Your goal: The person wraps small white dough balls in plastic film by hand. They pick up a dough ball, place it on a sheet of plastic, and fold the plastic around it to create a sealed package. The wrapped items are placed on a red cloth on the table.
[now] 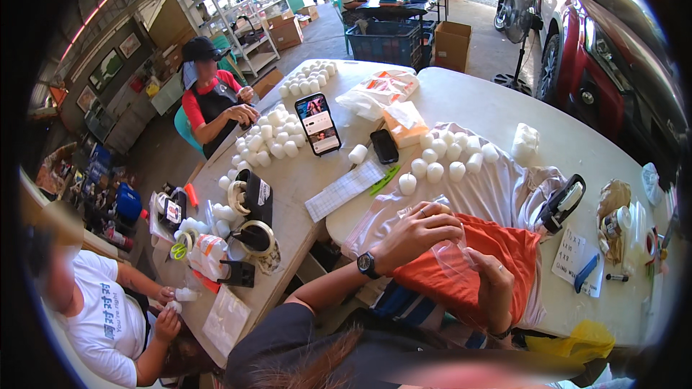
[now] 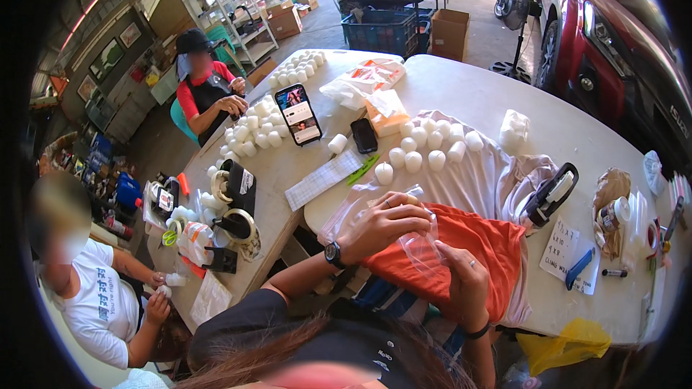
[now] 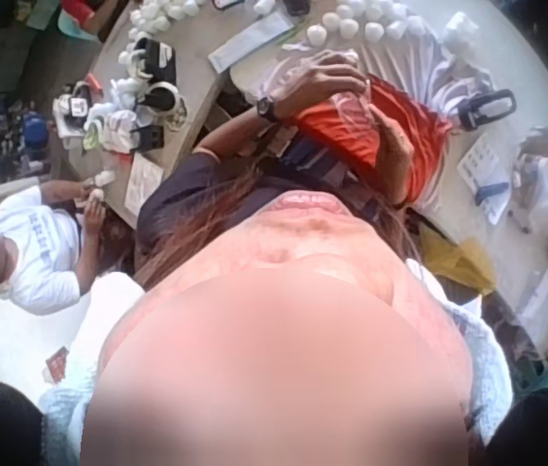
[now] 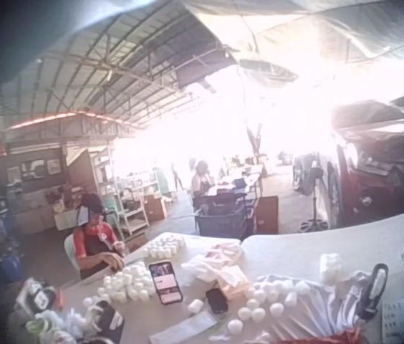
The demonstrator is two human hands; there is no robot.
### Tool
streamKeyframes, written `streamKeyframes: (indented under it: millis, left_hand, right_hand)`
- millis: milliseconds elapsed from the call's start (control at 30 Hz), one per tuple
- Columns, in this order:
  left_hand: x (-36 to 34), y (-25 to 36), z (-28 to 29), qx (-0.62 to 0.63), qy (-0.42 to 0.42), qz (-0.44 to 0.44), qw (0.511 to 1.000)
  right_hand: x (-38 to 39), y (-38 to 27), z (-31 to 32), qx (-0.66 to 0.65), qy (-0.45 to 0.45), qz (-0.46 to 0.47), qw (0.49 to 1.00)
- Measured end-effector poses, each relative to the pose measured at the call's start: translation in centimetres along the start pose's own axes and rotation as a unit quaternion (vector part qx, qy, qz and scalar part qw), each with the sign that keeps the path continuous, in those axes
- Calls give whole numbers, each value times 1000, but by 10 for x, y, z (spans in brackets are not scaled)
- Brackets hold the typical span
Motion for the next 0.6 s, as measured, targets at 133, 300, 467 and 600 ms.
streamKeyframes:
  millis: [133,300,467,600]
  left_hand:
    - [7,-5,-11,4,17,51,999]
    - [10,6,-19,27,47,97,994]
    - [13,37,-20,-70,42,95,992]
    - [18,31,-13,-9,78,111,991]
  right_hand:
    - [9,-2,1,38,79,6,996]
    - [21,7,-1,26,148,9,989]
    - [24,15,7,-12,213,-52,976]
    - [26,-3,6,26,229,7,973]
Point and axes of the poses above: each hand's wrist, its own x-axis away from the middle knuckle, its own z-axis out of the back of the hand, y = z × x, the point moved 8 cm from there along -x, towards the middle knuckle, and after that the axes turned 15 degrees about -z, right-handed, at the moved point
